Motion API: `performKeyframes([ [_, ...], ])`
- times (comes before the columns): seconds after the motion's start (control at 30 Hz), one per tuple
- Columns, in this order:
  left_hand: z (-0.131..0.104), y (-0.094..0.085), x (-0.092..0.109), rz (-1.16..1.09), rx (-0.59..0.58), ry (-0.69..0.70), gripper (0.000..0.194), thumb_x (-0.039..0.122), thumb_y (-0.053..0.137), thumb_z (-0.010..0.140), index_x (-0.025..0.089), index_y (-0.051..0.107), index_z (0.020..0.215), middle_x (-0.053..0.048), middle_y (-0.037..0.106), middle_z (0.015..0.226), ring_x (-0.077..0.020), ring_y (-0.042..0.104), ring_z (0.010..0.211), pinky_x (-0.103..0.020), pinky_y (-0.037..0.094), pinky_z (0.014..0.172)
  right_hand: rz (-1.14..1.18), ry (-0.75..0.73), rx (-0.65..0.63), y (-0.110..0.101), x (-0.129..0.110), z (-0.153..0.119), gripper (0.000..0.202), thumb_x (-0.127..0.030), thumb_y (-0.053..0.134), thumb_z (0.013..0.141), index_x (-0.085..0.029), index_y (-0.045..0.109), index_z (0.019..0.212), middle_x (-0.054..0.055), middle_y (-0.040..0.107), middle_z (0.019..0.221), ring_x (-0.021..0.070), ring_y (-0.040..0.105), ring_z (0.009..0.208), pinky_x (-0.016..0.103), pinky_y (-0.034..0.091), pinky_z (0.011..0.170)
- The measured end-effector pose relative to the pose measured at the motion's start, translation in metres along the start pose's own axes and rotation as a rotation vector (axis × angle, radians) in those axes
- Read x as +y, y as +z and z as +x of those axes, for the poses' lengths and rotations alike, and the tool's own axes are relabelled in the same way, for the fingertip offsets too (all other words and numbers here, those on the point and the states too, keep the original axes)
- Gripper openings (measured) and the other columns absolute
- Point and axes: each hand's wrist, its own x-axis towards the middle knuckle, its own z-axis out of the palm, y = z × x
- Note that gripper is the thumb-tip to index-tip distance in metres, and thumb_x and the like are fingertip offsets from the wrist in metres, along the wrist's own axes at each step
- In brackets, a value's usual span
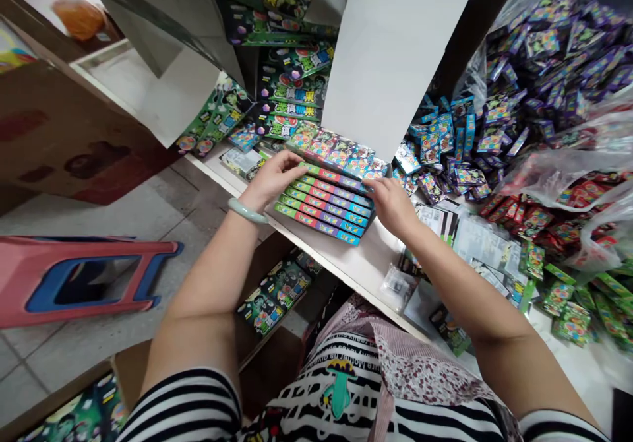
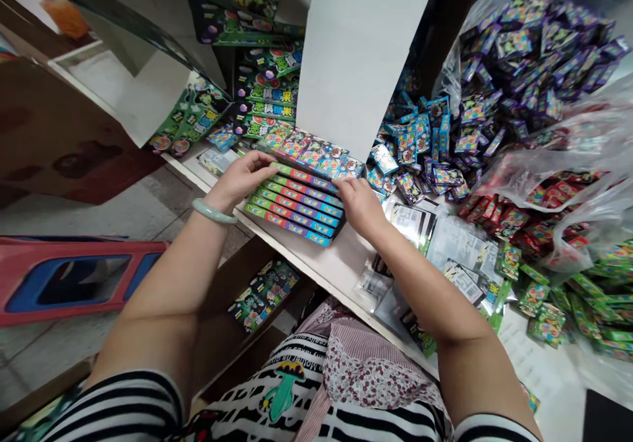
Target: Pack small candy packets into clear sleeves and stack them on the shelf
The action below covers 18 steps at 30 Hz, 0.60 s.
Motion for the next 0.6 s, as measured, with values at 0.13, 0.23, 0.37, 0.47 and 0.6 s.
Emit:
performKeyframes([
  [0.13, 0.002, 0.003, -0.006, 0.03, -0.056, 0.007, 0.028, 0.041, 0.063, 0.077, 0.02, 0.058, 0.094, -0.002, 0.062, 0.088, -0.0195, 0.06, 0.086, -0.033, 0.05, 0.082, -0.004, -0.026, -0.093, -0.002, 0.0, 0.005, 0.039, -0.017, 0.041, 0.1, -0.017, 0.062, 0.133, 0.013, 0.071, 0.118, 0.0282, 0.058, 0.106, 0.043, 0.047, 0.095],
  [0.23, -0.004, 0.007, 0.001, 0.241, -0.003, 0.062, 0.019, 0.034, 0.059, 0.081, 0.02, 0.06, 0.095, -0.006, 0.063, 0.094, -0.0248, 0.06, 0.094, -0.041, 0.05, 0.09, -0.057, -0.028, -0.13, 0.002, -0.004, 0.003, 0.042, -0.014, 0.041, 0.099, -0.012, 0.058, 0.138, 0.015, 0.068, 0.122, 0.0289, 0.056, 0.108, 0.041, 0.047, 0.093],
  [0.37, -0.021, 0.021, 0.025, 0.543, 0.042, 0.383, 0.02, 0.028, 0.051, 0.09, 0.021, 0.064, 0.103, -0.011, 0.063, 0.112, -0.0306, 0.054, 0.114, -0.049, 0.043, 0.104, -0.123, -0.025, -0.16, 0.0, -0.01, -0.003, 0.043, -0.014, 0.043, 0.1, -0.014, 0.058, 0.14, 0.016, 0.067, 0.121, 0.0284, 0.055, 0.106, 0.04, 0.047, 0.091],
  [0.47, -0.028, 0.034, 0.039, 0.662, -0.165, 0.51, 0.029, 0.033, 0.042, 0.098, 0.019, 0.065, 0.108, -0.013, 0.065, 0.111, -0.0303, 0.056, 0.11, -0.049, 0.045, 0.1, -0.123, -0.036, -0.207, -0.016, -0.013, 0.001, 0.036, -0.016, 0.048, 0.099, -0.018, 0.066, 0.13, 0.014, 0.067, 0.117, 0.0281, 0.056, 0.106, 0.04, 0.047, 0.091],
  [0.6, -0.029, 0.042, 0.041, 0.751, -0.203, 0.497, 0.034, 0.037, 0.039, 0.101, 0.016, 0.066, 0.103, -0.013, 0.064, 0.101, -0.0288, 0.057, 0.1, -0.047, 0.046, 0.096, -0.052, -0.07, -0.12, -0.04, -0.014, 0.038, 0.032, -0.029, 0.046, 0.102, -0.018, 0.07, 0.119, 0.014, 0.066, 0.12, 0.0285, 0.058, 0.111, 0.041, 0.046, 0.096],
])
